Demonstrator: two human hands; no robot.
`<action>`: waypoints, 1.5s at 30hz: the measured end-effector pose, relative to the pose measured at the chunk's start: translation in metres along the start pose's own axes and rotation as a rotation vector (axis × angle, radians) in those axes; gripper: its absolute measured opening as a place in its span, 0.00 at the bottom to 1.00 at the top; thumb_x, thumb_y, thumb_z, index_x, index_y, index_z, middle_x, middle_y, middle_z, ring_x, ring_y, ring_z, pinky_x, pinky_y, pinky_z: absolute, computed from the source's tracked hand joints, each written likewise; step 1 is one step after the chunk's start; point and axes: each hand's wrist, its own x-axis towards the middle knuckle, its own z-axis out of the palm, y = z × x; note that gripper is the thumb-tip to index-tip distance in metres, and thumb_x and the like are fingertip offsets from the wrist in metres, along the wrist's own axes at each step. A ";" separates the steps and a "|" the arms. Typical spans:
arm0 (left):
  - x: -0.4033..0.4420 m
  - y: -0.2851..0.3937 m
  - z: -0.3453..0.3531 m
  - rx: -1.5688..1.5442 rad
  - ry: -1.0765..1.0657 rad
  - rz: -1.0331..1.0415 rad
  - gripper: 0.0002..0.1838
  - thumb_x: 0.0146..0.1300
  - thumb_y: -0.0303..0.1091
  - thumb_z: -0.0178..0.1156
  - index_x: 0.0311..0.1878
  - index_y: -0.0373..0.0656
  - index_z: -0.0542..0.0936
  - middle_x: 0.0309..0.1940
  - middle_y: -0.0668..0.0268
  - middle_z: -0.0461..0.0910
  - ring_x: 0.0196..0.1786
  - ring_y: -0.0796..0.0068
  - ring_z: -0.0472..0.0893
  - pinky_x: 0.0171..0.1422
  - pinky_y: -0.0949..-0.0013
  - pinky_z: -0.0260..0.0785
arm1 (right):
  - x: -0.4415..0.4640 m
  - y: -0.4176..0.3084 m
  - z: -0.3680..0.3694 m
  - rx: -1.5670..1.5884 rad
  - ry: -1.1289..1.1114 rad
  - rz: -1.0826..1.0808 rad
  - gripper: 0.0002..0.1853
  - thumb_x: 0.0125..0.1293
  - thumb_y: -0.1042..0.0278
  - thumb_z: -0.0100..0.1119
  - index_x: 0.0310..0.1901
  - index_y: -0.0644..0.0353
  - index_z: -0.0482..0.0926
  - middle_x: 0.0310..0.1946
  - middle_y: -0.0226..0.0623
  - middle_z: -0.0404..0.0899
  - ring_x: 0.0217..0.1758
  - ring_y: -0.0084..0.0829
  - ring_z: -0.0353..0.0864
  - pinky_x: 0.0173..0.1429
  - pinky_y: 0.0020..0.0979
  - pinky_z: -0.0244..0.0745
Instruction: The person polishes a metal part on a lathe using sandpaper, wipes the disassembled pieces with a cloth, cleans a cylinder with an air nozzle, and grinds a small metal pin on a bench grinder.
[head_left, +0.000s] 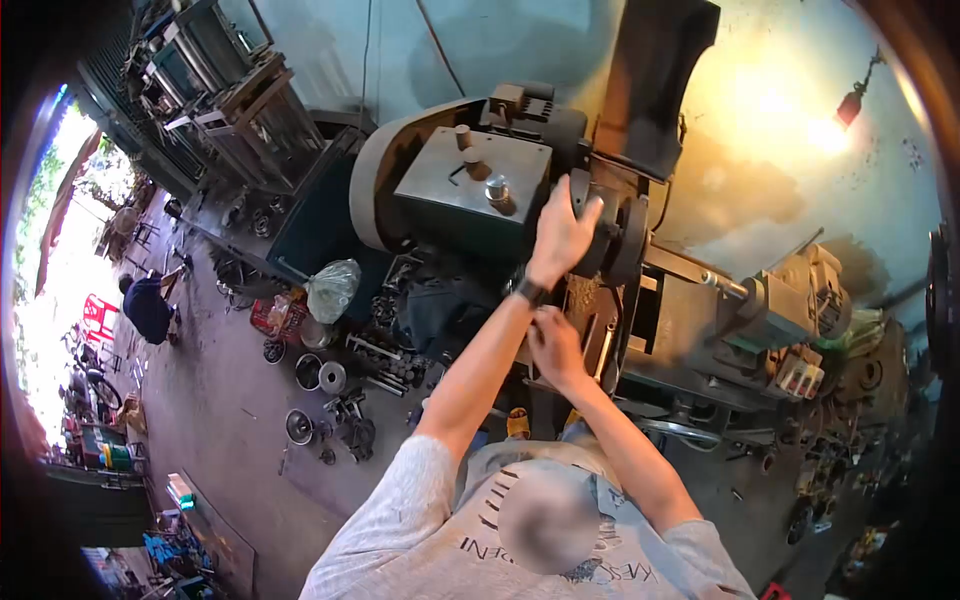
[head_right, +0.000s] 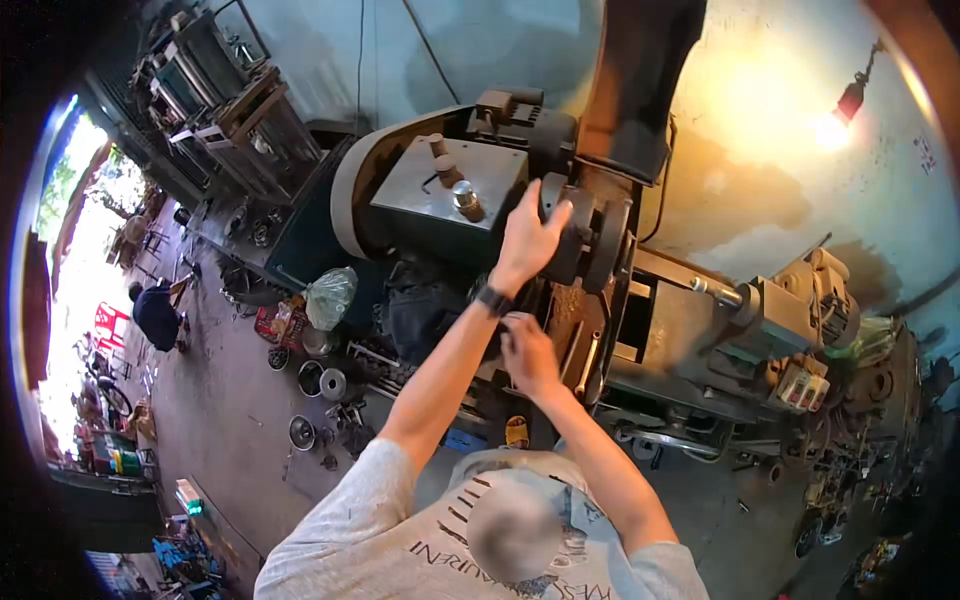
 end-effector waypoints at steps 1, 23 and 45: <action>-0.012 0.012 -0.013 -0.019 -0.020 0.018 0.31 0.65 0.40 0.64 0.63 0.25 0.69 0.59 0.37 0.74 0.62 0.42 0.75 0.66 0.57 0.68 | 0.008 -0.007 0.017 0.199 -0.045 0.018 0.18 0.64 0.76 0.57 0.56 0.62 0.75 0.50 0.47 0.77 0.53 0.50 0.78 0.58 0.43 0.74; -0.137 -0.130 -0.159 0.733 0.071 -0.117 0.16 0.62 0.32 0.62 0.53 0.40 0.81 0.51 0.56 0.78 0.54 0.51 0.74 0.58 0.53 0.68 | 0.119 -0.028 0.090 -0.434 -0.332 -0.452 0.08 0.56 0.67 0.58 0.28 0.60 0.84 0.26 0.44 0.84 0.33 0.40 0.87 0.36 0.40 0.82; -0.250 0.109 0.083 0.121 -0.356 -0.212 0.09 0.70 0.27 0.58 0.49 0.34 0.82 0.41 0.61 0.85 0.44 0.73 0.81 0.52 0.71 0.73 | -0.238 0.147 -0.419 -0.466 0.726 0.506 0.16 0.62 0.70 0.66 0.50 0.65 0.80 0.50 0.49 0.80 0.43 0.45 0.83 0.49 0.39 0.79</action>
